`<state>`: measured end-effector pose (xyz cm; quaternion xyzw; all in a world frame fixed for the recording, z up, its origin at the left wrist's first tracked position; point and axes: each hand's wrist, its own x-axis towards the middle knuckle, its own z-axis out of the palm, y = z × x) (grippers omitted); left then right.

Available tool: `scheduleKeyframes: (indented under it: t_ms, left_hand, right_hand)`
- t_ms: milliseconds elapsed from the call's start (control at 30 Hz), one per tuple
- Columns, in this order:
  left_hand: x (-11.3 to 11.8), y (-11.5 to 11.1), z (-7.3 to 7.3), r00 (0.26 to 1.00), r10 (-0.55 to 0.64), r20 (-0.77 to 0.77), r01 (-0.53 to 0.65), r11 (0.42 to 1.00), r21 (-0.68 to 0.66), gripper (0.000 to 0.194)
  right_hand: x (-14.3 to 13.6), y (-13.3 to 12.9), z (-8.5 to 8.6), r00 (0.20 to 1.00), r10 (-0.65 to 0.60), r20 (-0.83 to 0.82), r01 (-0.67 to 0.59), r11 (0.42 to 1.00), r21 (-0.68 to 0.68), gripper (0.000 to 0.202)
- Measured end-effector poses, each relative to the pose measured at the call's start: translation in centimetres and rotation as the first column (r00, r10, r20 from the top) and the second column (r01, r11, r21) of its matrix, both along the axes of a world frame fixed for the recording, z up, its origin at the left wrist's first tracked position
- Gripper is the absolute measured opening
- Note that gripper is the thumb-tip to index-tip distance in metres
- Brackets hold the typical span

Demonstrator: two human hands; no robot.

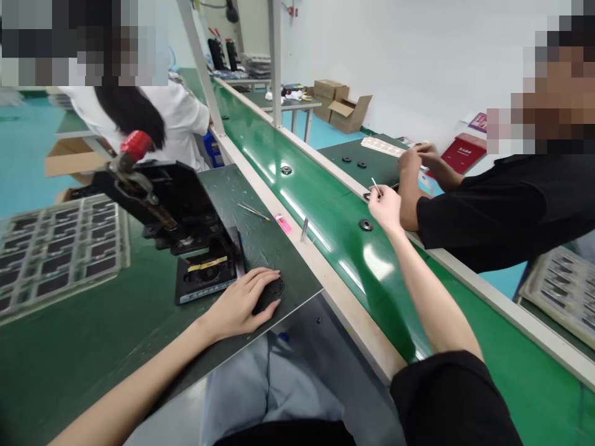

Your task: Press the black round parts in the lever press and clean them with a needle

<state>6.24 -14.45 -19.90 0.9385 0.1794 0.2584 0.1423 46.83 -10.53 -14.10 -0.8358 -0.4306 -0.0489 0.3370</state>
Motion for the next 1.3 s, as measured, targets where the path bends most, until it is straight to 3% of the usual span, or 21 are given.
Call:
scheduleKeyframes:
  t_ms: [133,233,333,400,500,633,833,1100,1200,1300]
  left_hand:
    - [0.5,-0.1,-0.6,0.995,0.088,0.051,-0.084,0.994,-0.074,0.041]
    - [0.5,-0.4,-1.0,0.991,0.121,0.053,-0.114,0.986,-0.124,0.031]
    - [-0.1,-1.0,-1.0,0.998,0.051,0.042,-0.043,0.986,-0.160,0.029]
    - [-1.0,-1.5,-0.8,0.998,-0.020,0.054,0.030,0.982,-0.184,0.031]
    - [-2.8,-2.1,-0.5,0.993,-0.088,0.081,0.103,0.974,-0.202,0.035]
    - [-5.0,-2.6,-0.3,0.994,-0.085,0.069,0.098,0.970,-0.222,0.037]
    - [-5.6,-3.1,-0.7,0.999,-0.024,0.033,0.031,0.978,-0.205,0.036]
    - [-5.1,-3.4,-1.3,0.982,0.190,0.012,-0.185,0.968,-0.169,0.045]
    - [-5.1,-3.5,-1.4,0.982,0.188,0.018,-0.179,0.959,-0.219,0.041]
    - [-5.4,-3.3,-1.2,0.992,0.111,0.056,-0.087,0.941,-0.327,0.040]
  right_hand:
    - [-4.2,-4.8,1.8,0.948,0.316,0.036,-0.316,0.923,0.220,0.035]
    - [-8.9,-7.9,3.0,0.878,0.426,0.219,-0.475,0.832,0.287,0.031]
    - [-14.0,-9.5,3.0,0.803,0.581,0.131,-0.590,0.744,0.313,0.029]
    - [-17.1,-9.6,2.1,0.724,0.690,-0.007,-0.648,0.683,0.338,0.030]
    - [-21.1,-8.3,0.2,0.602,0.794,-0.080,-0.720,0.584,0.374,0.028]
    - [-25.5,-5.3,-1.8,0.473,0.866,-0.161,-0.774,0.496,0.393,0.029]
    - [-29.1,-2.5,-3.4,0.387,0.895,-0.221,-0.814,0.444,0.374,0.034]
    - [-29.5,-2.2,-4.7,0.422,0.900,-0.106,-0.859,0.434,0.270,0.029]
    - [-29.6,-1.9,-4.8,0.447,0.891,-0.086,-0.865,0.454,0.214,0.027]
    - [-29.8,-1.7,-5.0,0.446,0.893,-0.070,-0.870,0.450,0.200,0.025]
